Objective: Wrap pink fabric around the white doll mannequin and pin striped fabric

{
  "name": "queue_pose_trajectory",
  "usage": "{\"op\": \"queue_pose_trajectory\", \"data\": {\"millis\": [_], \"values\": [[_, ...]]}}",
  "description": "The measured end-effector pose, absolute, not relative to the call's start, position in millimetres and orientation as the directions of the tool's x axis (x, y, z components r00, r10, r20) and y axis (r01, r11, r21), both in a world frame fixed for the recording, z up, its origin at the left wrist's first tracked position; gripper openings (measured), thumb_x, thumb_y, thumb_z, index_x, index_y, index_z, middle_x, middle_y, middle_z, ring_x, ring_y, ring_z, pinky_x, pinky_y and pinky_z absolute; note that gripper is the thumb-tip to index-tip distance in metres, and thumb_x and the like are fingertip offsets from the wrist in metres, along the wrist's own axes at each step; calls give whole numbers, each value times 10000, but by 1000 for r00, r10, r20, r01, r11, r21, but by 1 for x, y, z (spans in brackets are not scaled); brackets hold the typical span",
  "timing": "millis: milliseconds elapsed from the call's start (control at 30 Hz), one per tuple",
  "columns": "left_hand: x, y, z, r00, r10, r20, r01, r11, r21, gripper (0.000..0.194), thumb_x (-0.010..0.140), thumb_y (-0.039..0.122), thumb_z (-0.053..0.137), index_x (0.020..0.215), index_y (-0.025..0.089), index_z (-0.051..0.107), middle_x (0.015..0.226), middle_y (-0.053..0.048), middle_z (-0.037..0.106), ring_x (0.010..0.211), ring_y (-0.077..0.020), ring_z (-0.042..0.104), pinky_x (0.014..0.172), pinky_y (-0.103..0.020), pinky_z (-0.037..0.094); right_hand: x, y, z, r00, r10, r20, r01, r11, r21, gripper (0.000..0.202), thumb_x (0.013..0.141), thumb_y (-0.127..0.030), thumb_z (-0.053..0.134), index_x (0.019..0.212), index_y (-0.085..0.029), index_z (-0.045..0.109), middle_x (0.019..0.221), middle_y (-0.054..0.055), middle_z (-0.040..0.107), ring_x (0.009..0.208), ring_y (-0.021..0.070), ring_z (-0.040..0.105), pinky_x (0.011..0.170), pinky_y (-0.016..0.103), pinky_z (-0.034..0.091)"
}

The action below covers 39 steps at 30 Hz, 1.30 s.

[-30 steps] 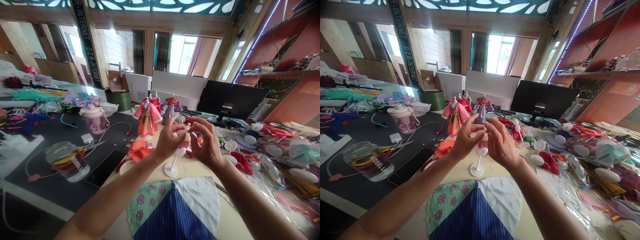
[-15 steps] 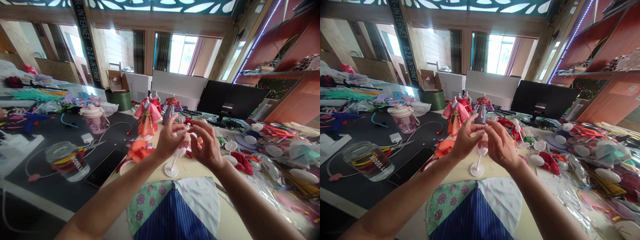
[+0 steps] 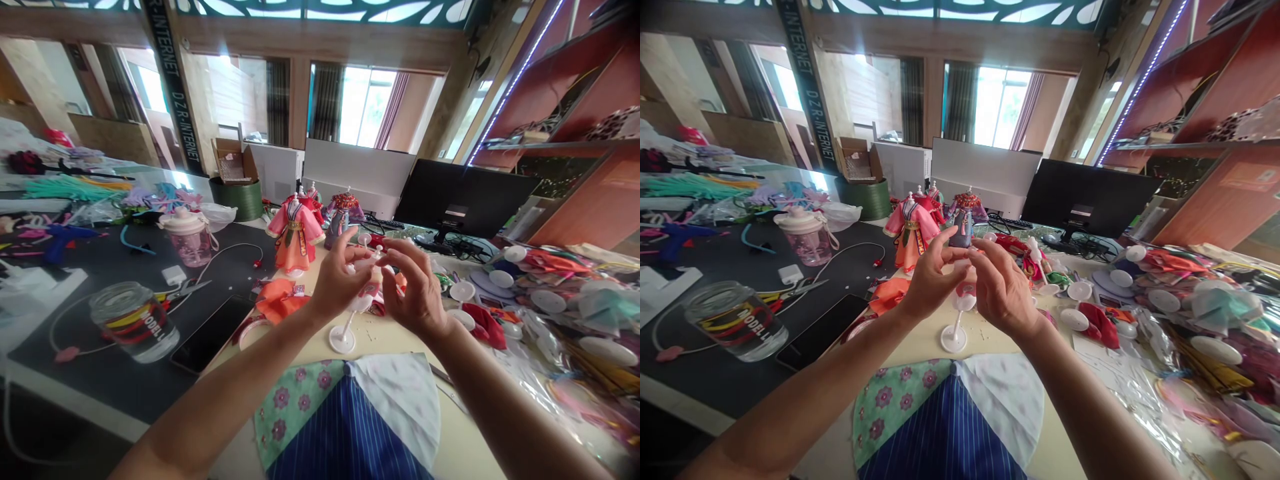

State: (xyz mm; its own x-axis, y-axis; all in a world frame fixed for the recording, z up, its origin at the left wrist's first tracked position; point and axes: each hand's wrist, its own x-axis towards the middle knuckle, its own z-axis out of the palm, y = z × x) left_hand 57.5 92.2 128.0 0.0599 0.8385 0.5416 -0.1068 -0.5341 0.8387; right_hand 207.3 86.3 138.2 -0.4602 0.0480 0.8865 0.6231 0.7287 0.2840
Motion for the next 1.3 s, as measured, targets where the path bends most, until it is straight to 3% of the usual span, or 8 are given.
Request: {"op": "queue_pose_trajectory", "data": {"millis": [467, 633, 800, 967, 1133, 1300], "values": [[60, 90, 131, 16, 844, 537, -90, -533, 841, 688, 745, 125, 657, 1371, 130, 371, 964, -88, 712, 878, -181, 663, 775, -318, 560, 206, 87, 137, -460, 31, 887, 643, 700, 309, 566, 815, -23, 503, 1333, -206, 365, 1174, 153, 581, 1080, 249, 593, 812, 419, 569], [61, 90, 130, 8, 842, 539, -76, -537, 840, 717, 726, 110, 664, 1379, 130, 368, 955, -82, 713, 877, -172, 661, 813, -319, 549, 204, 84, 138, -463, 27, 886, 650, 690, 319, 514, 792, 1, 520, 1272, -161, 436, 1160, 170, 581, 1083, 255, 589, 831, 405, 563], [61, 90, 129, 19, 843, 538, -79, -535, 841, 739, 723, 89, 640, 1396, 144, 341, 970, -76, 705, 910, -173, 652, 859, -335, 527, 204, 84, 140, -454, 21, 891, 633, 712, 306, 573, 784, 10, 528, 1317, -161, 407, 1187, 182, 564, 1086, 264, 588, 823, 409, 565], [61, 91, 128, 7, 843, 538, -89, -535, 840, 718, 743, 105, 643, 1393, 131, 339, 933, -70, 700, 943, -182, 640, 889, -353, 509, 203, 87, 141, -385, 59, 921, 608, 767, 206, 648, 787, 0, 539, 1368, -221, 356, 1170, 143, 564, 1135, 273, 552, 860, 456, 553], [61, 92, 126, 16, 838, 545, -106, -541, 834, 729, 760, 158, 673, 1402, 143, 329, 940, -73, 691, 947, -195, 645, 886, -372, 512, 205, 91, 138, -263, 175, 949, 558, 830, 2, 660, 794, -31, 560, 1366, -278, 345, 1266, 132, 464, 890, 196, 620, 795, 445, 571], [61, 92, 127, 2, 846, 534, -99, -531, 842, 720, 757, 147, 692, 1388, 149, 345, 926, -63, 690, 918, -184, 659, 913, -379, 506, 207, 92, 137, -236, 227, 945, 532, 844, -70, 644, 797, -62, 595, 1349, -292, 355, 1254, 112, 455, 829, 166, 633, 841, 454, 550]]}}
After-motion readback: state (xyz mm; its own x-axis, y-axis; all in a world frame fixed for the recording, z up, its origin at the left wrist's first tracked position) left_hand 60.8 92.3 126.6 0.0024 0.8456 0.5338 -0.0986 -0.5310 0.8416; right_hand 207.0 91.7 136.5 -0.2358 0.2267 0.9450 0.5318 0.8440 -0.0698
